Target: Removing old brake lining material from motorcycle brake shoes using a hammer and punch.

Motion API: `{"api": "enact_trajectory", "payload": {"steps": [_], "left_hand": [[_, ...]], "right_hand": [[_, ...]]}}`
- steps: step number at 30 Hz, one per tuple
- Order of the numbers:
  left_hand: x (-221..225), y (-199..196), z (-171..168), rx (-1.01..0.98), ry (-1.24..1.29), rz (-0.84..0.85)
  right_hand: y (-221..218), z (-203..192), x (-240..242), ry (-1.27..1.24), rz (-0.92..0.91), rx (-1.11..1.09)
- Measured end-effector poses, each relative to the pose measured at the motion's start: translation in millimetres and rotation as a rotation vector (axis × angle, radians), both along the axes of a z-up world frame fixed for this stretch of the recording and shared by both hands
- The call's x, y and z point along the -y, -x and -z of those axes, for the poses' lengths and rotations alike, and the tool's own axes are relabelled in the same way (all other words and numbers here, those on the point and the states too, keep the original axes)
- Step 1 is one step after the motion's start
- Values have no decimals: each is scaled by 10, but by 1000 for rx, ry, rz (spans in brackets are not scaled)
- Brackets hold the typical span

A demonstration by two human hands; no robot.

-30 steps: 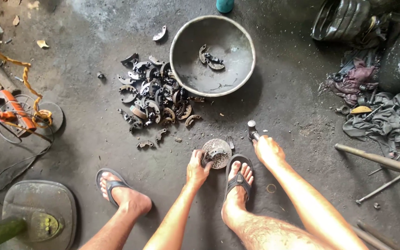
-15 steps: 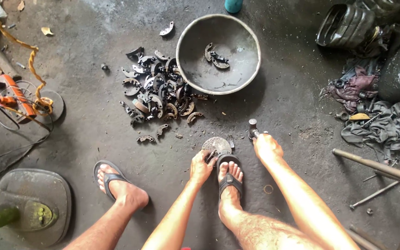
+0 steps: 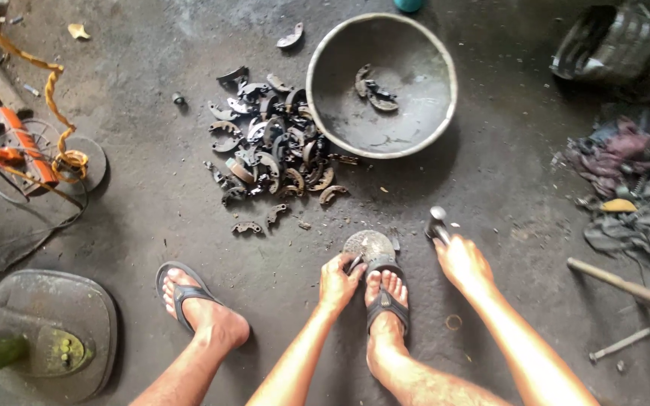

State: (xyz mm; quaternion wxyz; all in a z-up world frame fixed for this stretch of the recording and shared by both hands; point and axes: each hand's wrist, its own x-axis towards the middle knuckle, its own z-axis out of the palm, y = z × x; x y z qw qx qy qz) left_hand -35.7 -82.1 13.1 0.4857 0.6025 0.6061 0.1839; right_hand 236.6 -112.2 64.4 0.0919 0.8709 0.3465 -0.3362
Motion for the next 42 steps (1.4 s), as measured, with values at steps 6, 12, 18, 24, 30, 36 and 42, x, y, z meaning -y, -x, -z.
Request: {"api": "enact_trajectory", "payload": {"steps": [6, 12, 18, 24, 30, 36, 42], "left_hand": [[128, -36, 173, 19, 53, -146], [59, -16, 94, -58, 111, -117], [65, -6, 57, -44, 97, -120], [173, -4, 171, -31, 31, -167], [196, 52, 15, 35, 122, -200], [212, 86, 81, 47, 104, -169], [270, 75, 237, 42, 75, -178]], "right_hand": [[459, -203, 261, -190, 5, -113], [817, -247, 265, -430, -236, -339], [899, -553, 47, -147, -168, -355], [934, -394, -19, -107, -451, -285], [1004, -278, 133, -356, -307, -322], [976, -407, -109, -139, -460, -313], [961, -252, 50, -63, -547, -252]]}}
